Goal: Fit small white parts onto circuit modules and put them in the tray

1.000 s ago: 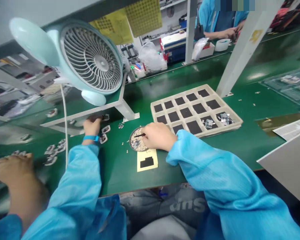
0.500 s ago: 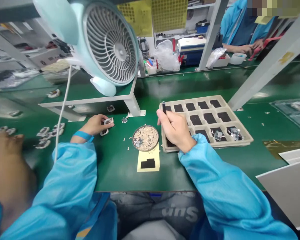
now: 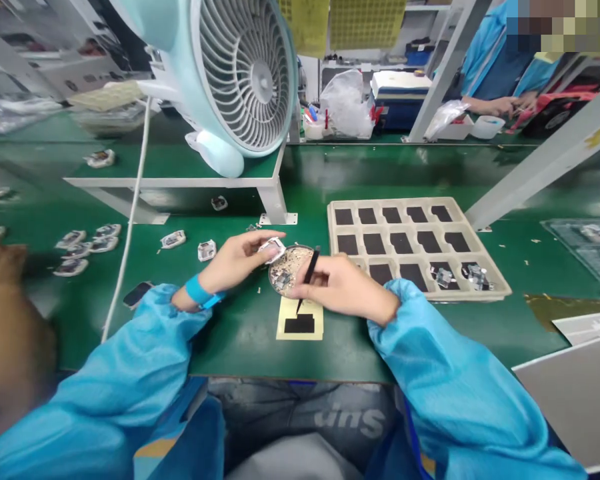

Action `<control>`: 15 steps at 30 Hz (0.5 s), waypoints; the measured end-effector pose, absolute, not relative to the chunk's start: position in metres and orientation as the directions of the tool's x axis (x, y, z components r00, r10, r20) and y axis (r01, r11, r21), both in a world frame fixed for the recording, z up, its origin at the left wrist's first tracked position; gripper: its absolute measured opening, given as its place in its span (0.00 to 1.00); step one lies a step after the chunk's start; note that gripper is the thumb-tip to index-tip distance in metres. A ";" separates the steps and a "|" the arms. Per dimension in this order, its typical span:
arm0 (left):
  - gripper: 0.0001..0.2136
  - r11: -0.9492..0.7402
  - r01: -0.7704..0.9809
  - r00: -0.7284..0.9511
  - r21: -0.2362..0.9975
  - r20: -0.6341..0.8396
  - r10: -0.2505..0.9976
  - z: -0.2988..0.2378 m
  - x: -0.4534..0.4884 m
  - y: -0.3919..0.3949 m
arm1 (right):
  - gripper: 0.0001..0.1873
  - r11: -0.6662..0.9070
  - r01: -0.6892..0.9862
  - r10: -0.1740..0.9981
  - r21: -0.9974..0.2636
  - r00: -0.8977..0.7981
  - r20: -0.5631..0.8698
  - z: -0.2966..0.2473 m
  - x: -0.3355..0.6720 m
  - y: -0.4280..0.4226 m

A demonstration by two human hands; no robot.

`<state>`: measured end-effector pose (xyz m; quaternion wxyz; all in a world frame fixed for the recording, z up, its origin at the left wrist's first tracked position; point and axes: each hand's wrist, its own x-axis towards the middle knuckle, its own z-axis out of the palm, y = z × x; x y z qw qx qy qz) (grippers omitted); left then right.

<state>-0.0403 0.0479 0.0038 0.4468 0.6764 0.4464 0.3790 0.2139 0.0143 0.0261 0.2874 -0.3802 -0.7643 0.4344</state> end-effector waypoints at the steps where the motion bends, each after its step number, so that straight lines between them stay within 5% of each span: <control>1: 0.18 -0.151 0.190 0.323 0.970 0.083 0.943 0.006 -0.034 0.042 | 0.14 0.386 0.366 0.806 -0.847 -0.580 0.117 0.023 0.213 0.011; 6: 0.15 0.082 0.008 0.294 0.997 -0.080 0.952 0.005 -0.018 0.025 | 0.14 0.518 0.448 0.773 -0.729 -0.609 0.175 0.012 0.208 0.006; 15: 0.16 0.125 -0.026 0.242 0.992 -0.116 0.963 -0.007 -0.017 0.030 | 0.15 0.470 0.463 0.780 -0.751 -0.616 0.109 0.009 0.208 0.007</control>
